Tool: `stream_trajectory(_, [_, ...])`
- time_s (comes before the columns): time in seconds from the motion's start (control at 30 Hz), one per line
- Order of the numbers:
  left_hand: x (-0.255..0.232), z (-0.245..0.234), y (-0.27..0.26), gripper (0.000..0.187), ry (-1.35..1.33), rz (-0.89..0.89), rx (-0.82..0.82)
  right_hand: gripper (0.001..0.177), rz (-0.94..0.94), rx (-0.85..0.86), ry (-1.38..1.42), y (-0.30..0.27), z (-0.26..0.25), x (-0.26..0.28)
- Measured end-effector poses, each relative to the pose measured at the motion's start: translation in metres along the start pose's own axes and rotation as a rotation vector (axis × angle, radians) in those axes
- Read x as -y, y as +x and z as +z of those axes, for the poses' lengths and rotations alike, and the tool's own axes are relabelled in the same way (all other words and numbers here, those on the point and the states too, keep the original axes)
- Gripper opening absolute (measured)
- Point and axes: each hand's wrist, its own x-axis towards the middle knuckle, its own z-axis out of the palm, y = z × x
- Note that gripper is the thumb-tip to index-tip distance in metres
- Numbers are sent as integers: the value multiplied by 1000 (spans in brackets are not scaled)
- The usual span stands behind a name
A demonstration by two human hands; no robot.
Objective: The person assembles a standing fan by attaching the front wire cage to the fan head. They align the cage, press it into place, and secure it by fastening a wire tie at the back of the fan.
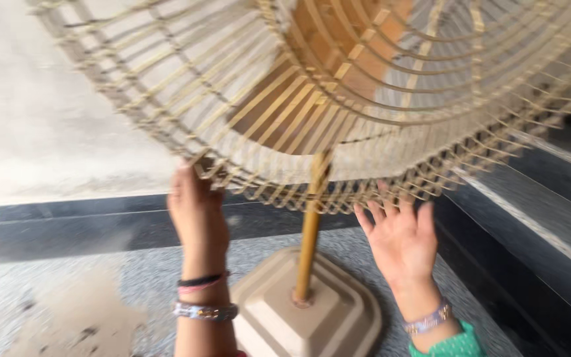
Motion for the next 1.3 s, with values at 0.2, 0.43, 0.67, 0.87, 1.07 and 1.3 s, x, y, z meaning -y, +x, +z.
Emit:
stream_trajectory(0.2, [-12,1,-6,29,76,16,35,67,28,-81,-188,-21,35,-49])
stream_trajectory(0.43, [-32,4,-16,61,276,50,158,68,-143,-142,-710,-17,1,-92])
stream_trajectory(0.67, [-46,11,-17,65,360,-47,177,39,-588,274,-1451,-22,-9,-106])
stream_trajectory(0.87, [-44,9,-11,58,284,13,169,43,-971,694,-1546,-12,118,-58])
stream_trajectory(1.07, [-49,28,7,61,196,59,126,51,-1360,904,-1695,18,268,-27])
stream_trajectory(1.3, [-86,41,11,67,144,30,128,56,-1444,1237,-1885,60,367,-63])
